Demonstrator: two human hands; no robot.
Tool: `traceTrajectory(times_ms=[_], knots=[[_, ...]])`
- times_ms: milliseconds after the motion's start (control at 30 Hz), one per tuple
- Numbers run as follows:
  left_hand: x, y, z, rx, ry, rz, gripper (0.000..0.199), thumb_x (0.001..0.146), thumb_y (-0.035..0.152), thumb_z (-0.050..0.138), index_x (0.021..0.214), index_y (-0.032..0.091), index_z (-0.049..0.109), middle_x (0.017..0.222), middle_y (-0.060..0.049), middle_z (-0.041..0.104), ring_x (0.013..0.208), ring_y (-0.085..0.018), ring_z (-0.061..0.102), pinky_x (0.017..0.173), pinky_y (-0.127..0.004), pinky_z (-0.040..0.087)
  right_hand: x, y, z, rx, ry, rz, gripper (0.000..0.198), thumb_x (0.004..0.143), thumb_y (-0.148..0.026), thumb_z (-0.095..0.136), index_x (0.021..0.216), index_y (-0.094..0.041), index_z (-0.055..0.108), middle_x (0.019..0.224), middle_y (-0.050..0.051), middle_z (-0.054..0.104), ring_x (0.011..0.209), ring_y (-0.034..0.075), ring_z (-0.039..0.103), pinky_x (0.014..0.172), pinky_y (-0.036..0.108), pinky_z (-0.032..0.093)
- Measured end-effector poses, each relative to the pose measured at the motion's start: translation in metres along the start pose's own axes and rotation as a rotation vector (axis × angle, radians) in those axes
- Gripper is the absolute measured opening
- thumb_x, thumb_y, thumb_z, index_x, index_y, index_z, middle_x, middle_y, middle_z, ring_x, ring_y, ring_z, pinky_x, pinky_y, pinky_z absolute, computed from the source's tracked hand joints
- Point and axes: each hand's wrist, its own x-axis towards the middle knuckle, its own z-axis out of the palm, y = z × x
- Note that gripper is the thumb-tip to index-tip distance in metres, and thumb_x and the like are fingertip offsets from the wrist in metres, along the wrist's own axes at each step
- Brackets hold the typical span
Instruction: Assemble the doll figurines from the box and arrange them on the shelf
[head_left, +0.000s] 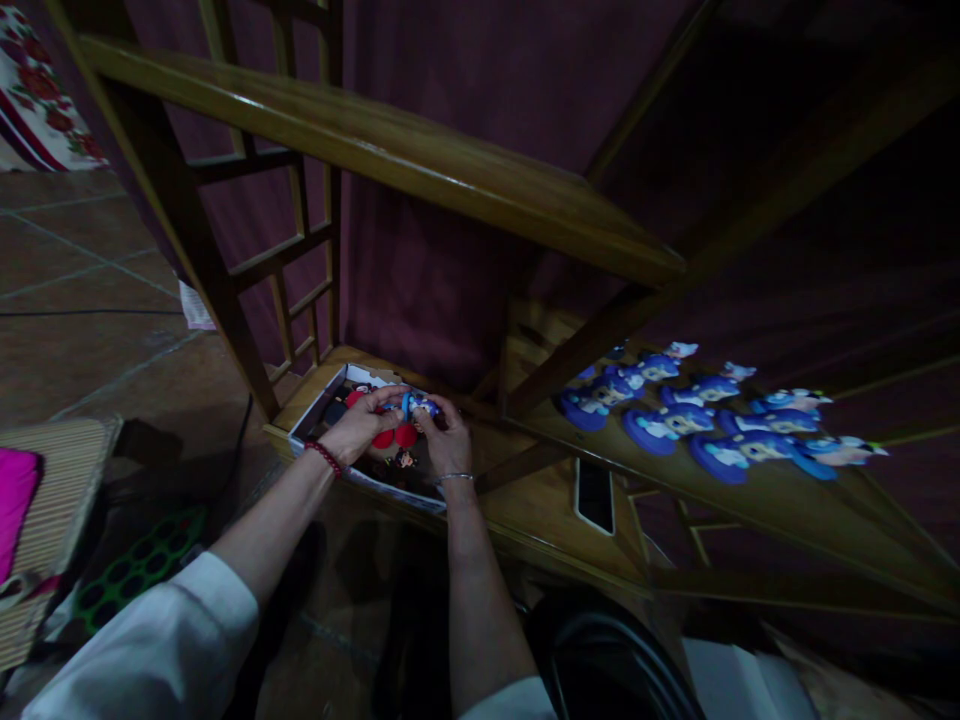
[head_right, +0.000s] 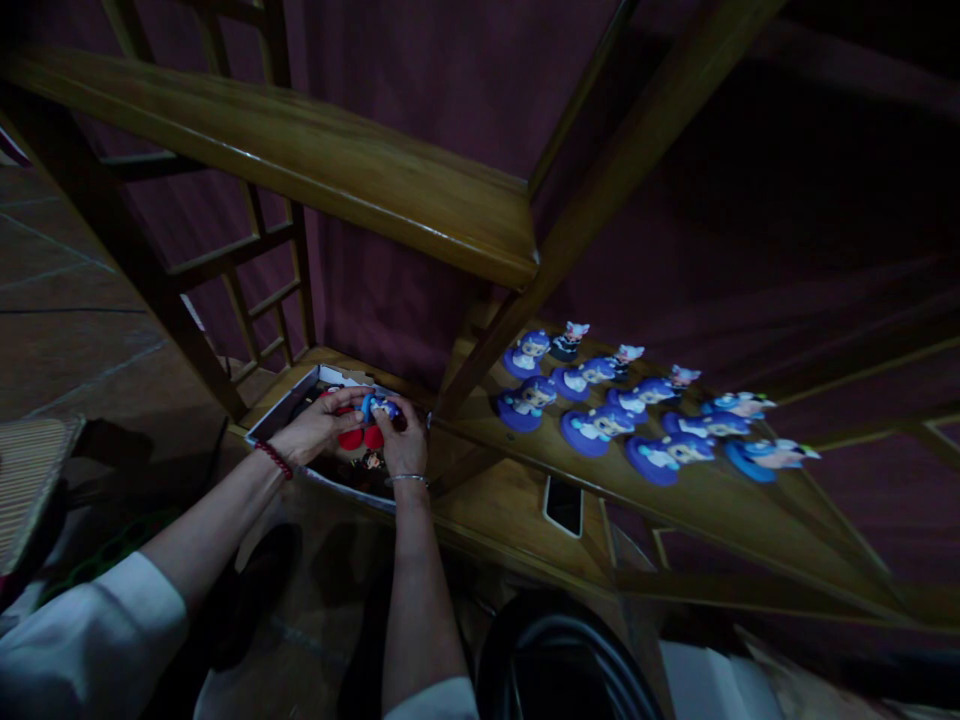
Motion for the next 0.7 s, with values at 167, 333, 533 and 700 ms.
traceTrajectory(times_ms=[167, 333, 533, 700], knots=[[0.000, -0.001, 0.001, 0.020, -0.018, 0.023, 0.044, 0.060, 0.017, 0.070, 0.103, 0.017, 0.058, 0.097, -0.005, 0.059, 0.085, -0.013, 0.054, 0.082, -0.028, 0.040, -0.001, -0.003, -0.002, -0.021, 0.002, 0.019, 0.029, 0.066, -0.042, 0.058, 0.088, -0.023, 0.061, 0.088, -0.001, 0.063, 0.081, 0.016, 0.057, 0.078, 0.029, 0.044], [0.000, -0.001, 0.000, 0.059, -0.038, 0.044, 0.041, 0.061, 0.018, 0.069, 0.101, 0.017, 0.058, 0.099, -0.005, 0.058, 0.087, -0.013, 0.053, 0.083, -0.027, 0.039, -0.001, -0.001, -0.002, -0.035, 0.016, 0.020, 0.029, 0.065, -0.042, 0.059, 0.086, -0.022, 0.061, 0.085, 0.000, 0.064, 0.079, 0.015, 0.057, 0.076, 0.029, 0.044], [0.001, -0.002, -0.002, 0.112, -0.061, 0.072, 0.039, 0.063, 0.017, 0.067, 0.101, 0.018, 0.058, 0.100, -0.004, 0.058, 0.088, -0.014, 0.053, 0.084, -0.027, 0.038, 0.002, 0.007, -0.001, -0.054, 0.017, 0.055, 0.033, 0.064, -0.045, 0.060, 0.086, -0.020, 0.061, 0.083, 0.001, 0.064, 0.075, 0.015, 0.057, 0.072, 0.028, 0.045], [0.001, -0.003, -0.003, 0.136, -0.073, 0.088, 0.039, 0.064, 0.016, 0.066, 0.102, 0.019, 0.058, 0.100, -0.004, 0.057, 0.088, -0.014, 0.053, 0.084, -0.028, 0.038, 0.002, 0.005, -0.001, -0.061, 0.031, 0.077, 0.034, 0.064, -0.045, 0.060, 0.086, -0.020, 0.060, 0.083, 0.001, 0.065, 0.074, 0.015, 0.057, 0.071, 0.028, 0.045]])
